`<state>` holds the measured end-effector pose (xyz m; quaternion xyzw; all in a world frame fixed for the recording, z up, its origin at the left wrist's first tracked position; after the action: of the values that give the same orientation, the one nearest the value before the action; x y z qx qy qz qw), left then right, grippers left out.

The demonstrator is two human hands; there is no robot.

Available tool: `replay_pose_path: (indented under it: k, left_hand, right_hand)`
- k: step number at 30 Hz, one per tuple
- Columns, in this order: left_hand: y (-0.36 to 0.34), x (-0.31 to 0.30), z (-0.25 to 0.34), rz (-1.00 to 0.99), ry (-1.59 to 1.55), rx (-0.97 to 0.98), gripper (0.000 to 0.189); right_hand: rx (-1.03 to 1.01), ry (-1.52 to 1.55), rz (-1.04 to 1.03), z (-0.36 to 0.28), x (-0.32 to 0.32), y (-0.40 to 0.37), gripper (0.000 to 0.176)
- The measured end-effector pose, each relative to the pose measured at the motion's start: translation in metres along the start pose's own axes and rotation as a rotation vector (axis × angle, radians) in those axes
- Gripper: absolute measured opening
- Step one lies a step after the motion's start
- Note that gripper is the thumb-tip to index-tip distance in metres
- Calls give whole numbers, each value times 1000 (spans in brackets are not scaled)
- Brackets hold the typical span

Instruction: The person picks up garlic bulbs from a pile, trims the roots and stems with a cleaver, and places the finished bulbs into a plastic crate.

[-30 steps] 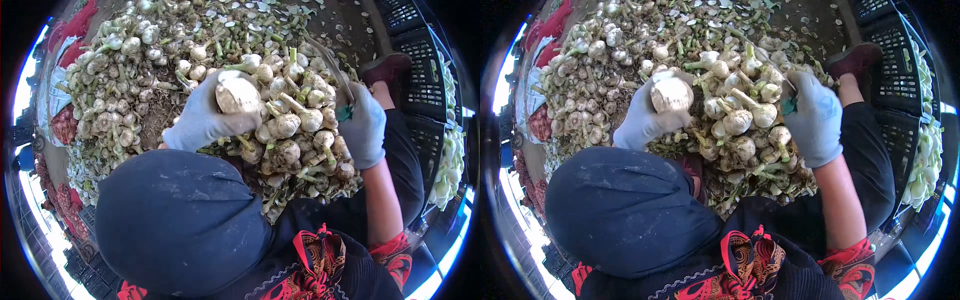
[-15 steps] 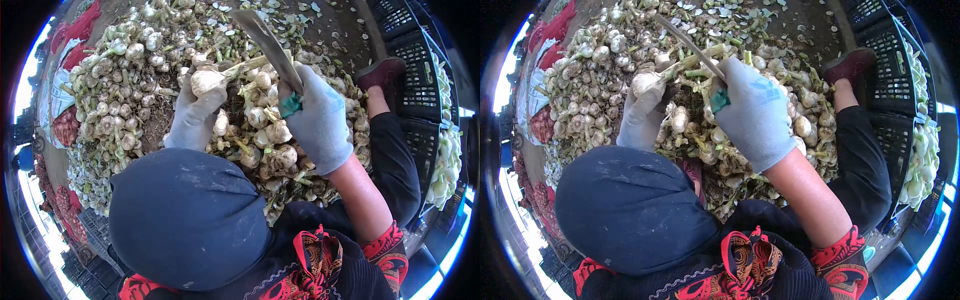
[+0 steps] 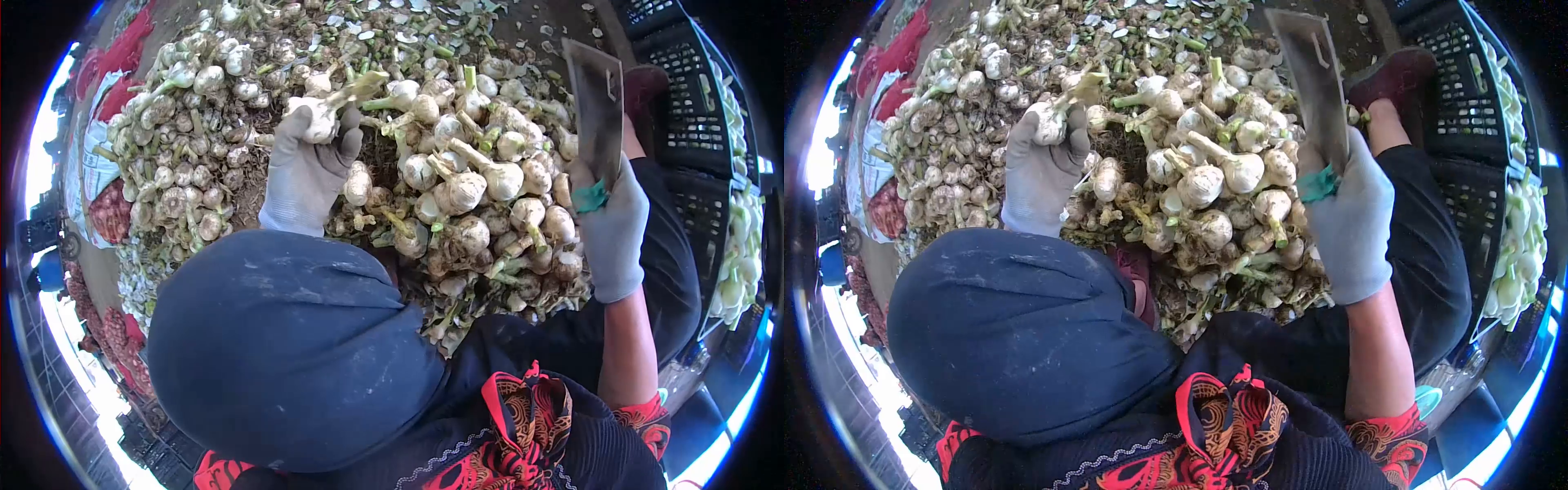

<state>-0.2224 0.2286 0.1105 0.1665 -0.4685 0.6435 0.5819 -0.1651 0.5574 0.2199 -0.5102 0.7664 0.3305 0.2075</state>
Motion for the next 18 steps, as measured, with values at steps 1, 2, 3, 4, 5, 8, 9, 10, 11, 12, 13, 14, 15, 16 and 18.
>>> replay_pose_path:
  k: [1,2,3,4,5,8,9,10,11,12,13,14,15,16,18]
  left_hand:
    - [-5,3,-2,20,-32,-14,44]
    - [-7,7,-4,18,38,-26,45]
    - [-8,11,-6,17,105,-37,45]
    - [-9,15,-9,15,169,-50,46]
    - [-11,17,-13,56,185,-53,49]
    - [-5,9,-24,130,315,-13,47]
    - [-5,12,-33,66,301,-56,47]
    - [-5,13,-38,68,328,-63,47]
    - [-7,20,-43,69,354,-69,47]
    - [-11,28,-48,70,380,-75,47]
    - [-13,34,-50,108,405,-62,53]
    - [-14,38,-55,76,452,-109,57]
    - [-16,44,-56,45,499,-155,60]
    - [-20,51,-58,16,549,-199,64]
    - [-28,55,-65,33,592,-231,70]
  right_hand:
    - [20,18,4,2,1,1,20]
    - [37,36,5,3,3,1,20]
    - [2,41,-17,0,8,-1,19]
    - [-33,41,-41,-5,13,-3,19]
    - [-1,68,-97,-9,19,-7,17]
    - [-77,19,-140,-25,30,-14,11]
    - [-83,-5,-147,-26,35,-16,11]
    - [-162,-39,-149,-34,36,-15,9]
    - [-199,-28,-150,-37,39,-16,9]
    - [-237,-18,-151,-40,41,-17,8]
    - [-248,-50,-160,-40,43,-18,9]
    - [-260,-82,-169,-41,45,-18,11]
    - [-272,-113,-178,-42,47,-18,12]
    - [-288,-115,-171,-44,47,-17,13]
    - [-319,-115,-159,-49,49,-14,16]
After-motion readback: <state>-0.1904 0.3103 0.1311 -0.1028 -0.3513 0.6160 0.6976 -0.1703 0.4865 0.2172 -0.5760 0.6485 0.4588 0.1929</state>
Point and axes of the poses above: each hand's wrist, its own y-axis towards the middle knuckle, its own x-axis out of the palm, z = x × y, the point moved 9 cm from there along y, towards the middle knuckle, and after that the axes turned 12 degrees about z, right-handed, at the moved point
